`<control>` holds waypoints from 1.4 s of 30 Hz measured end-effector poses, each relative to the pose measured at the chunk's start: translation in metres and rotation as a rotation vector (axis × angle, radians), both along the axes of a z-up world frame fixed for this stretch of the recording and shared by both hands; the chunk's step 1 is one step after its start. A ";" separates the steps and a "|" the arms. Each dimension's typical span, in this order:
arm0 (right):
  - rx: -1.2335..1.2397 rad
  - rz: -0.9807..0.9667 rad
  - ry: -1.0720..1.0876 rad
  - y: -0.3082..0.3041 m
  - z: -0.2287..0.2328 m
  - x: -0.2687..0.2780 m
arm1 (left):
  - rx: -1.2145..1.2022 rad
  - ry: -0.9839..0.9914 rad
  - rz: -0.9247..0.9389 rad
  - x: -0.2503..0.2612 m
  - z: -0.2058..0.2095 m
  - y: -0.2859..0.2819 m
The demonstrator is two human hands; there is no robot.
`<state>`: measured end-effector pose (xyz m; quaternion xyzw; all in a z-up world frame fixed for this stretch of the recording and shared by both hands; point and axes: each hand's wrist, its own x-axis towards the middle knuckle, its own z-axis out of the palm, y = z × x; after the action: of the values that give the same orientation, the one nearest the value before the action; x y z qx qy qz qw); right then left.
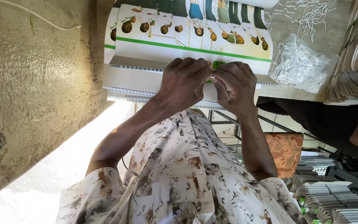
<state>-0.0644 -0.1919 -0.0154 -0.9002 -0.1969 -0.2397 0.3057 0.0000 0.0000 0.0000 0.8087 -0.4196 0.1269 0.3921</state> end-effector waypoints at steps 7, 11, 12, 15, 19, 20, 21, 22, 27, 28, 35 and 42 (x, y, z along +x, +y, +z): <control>0.043 0.062 0.038 -0.001 0.007 0.003 | 0.046 0.043 -0.012 0.000 -0.004 0.001; 0.065 0.073 0.046 0.001 0.006 0.003 | 0.114 0.031 0.018 -0.002 -0.001 0.001; 0.078 0.080 0.052 0.002 0.008 0.004 | 0.096 0.031 0.009 0.000 -0.005 0.002; 0.092 0.087 0.056 0.002 0.008 0.003 | 0.145 0.013 0.019 -0.005 0.002 0.002; 0.036 0.095 0.014 -0.006 -0.001 0.003 | 0.149 -0.011 0.034 -0.004 0.004 0.000; 0.019 0.068 -0.010 -0.005 -0.002 0.002 | 0.144 -0.003 0.021 -0.003 0.004 0.000; 0.005 0.044 -0.035 -0.002 -0.003 0.003 | 0.142 0.005 0.011 -0.003 0.003 0.002; 0.005 0.045 -0.036 -0.002 -0.003 0.002 | 0.143 0.004 0.013 -0.002 0.003 0.002; 0.073 0.074 0.045 0.000 -0.004 -0.002 | 0.105 0.030 0.017 -0.005 0.004 0.003; 0.072 0.073 0.046 -0.001 -0.004 -0.003 | 0.104 0.032 0.016 -0.006 0.003 0.001; 0.129 0.095 0.176 -0.001 0.003 -0.006 | 0.244 -0.202 0.067 -0.011 -0.009 -0.005; 0.167 0.092 0.137 -0.002 -0.008 -0.005 | 0.263 -0.376 0.108 -0.018 -0.016 -0.005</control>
<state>-0.0689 -0.1935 -0.0235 -0.8759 -0.1962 -0.1789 0.4029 -0.0179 -0.0052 -0.0159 0.8362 -0.4543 0.2406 0.1909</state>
